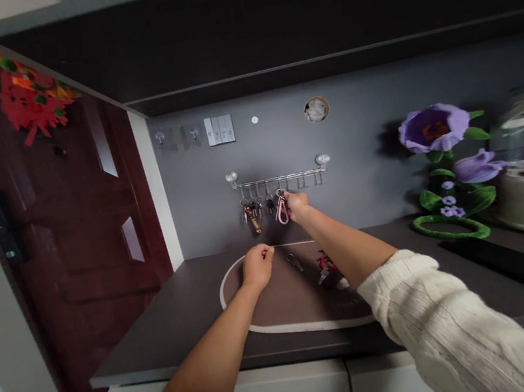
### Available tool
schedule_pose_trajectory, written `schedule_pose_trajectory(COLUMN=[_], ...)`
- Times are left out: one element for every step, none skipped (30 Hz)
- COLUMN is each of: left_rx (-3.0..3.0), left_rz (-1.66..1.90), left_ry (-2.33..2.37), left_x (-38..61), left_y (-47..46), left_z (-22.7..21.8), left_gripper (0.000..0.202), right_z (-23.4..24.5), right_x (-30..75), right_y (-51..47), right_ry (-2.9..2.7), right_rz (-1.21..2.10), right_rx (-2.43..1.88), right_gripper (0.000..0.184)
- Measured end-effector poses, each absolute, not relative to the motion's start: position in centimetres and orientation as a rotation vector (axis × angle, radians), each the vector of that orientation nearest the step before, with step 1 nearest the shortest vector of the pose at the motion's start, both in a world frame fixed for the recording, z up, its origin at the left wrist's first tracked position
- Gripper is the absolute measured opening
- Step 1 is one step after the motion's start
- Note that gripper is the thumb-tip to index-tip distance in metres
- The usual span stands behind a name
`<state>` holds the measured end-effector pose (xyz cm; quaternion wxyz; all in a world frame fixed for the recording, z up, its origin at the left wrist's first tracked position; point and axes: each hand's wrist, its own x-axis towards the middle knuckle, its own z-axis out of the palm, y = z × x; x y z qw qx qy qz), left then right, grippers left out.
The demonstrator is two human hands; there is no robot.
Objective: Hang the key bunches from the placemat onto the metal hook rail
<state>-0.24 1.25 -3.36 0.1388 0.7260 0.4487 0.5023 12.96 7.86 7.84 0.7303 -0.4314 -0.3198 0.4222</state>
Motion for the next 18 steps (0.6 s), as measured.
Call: schedule_pose_trajectory(left_rx=[2.097,2.096,2.095,2.097,2.098,2.100,2.099,2.094,2.088,2.081,2.075,2.072,2.070,2.070,2.069,2.070,2.071,2.071], left_rz=[1.451,1.450,1.448,1.448,1.450,1.450,1.450,1.450,1.452,1.455,1.457,1.458,1.458,1.456,1.453,1.451,1.448,1.447], left_ry=[1.296,1.295,1.295,1.295,1.296,1.298,1.300,1.304,1.305,1.304,1.300,1.294,1.290,1.287,1.285,1.283,1.280,1.277], left_x=[-0.2,-0.2,-0.2,-0.2,-0.2,-0.2,-0.2,-0.2,-0.2,-0.2,-0.2,-0.3,-0.3,-0.3,-0.3,-0.3,-0.3,-0.3], left_y=[1.2,1.2,1.2,1.2,1.2,1.3,1.3,1.3,1.3,1.4,1.4,1.4,1.4,1.4,1.4,1.4,1.4,1.4], left_z=[-3.4,-3.3,-3.3,-3.3,-3.3,-3.4,-3.4,-3.4,-3.4,-3.5,-3.5,-3.5,-3.5,-3.5,-3.5,-3.5,-3.5,-3.5], left_gripper=[0.020,0.020,0.020,0.020,0.020,0.020,0.019,0.019,0.019,0.019,0.019,0.019,0.019,0.019,0.020,0.020,0.020,0.020], right_z=[7.8,7.7,7.5,7.4,7.2,7.0,6.9,6.7,6.5,6.4,6.3,6.2,6.2,6.1,6.1,6.0,6.0,5.9], right_x=[12.9,12.9,12.8,12.8,12.8,12.9,13.0,13.1,13.2,13.3,13.4,13.5,13.7,13.8,13.9,14.0,14.1,14.3], right_y=[7.9,7.9,8.0,8.1,8.2,8.3,8.4,8.5,8.6,8.7,8.8,8.8,8.9,8.9,8.9,8.9,8.8,8.8], right_ry=[-0.705,-0.704,-0.706,-0.711,-0.721,-0.736,-0.760,-0.788,-0.815,-0.838,-0.857,-0.870,-0.880,-0.888,-0.900,-0.916,-0.935,-0.962], right_rz=[0.936,0.941,0.946,0.949,0.951,0.947,0.934,0.914,0.892,0.871,0.853,0.840,0.830,0.820,0.806,0.791,0.776,0.761], right_rx=[-0.951,-0.949,-0.947,-0.945,-0.943,-0.943,-0.943,-0.942,-0.940,-0.939,-0.939,-0.940,-0.942,-0.944,-0.946,-0.947,-0.945,-0.939], right_gripper=[0.012,0.013,0.013,0.012,0.012,0.012,0.012,0.012,0.013,0.013,0.014,0.015,0.015,0.015,0.014,0.013,0.013,0.012])
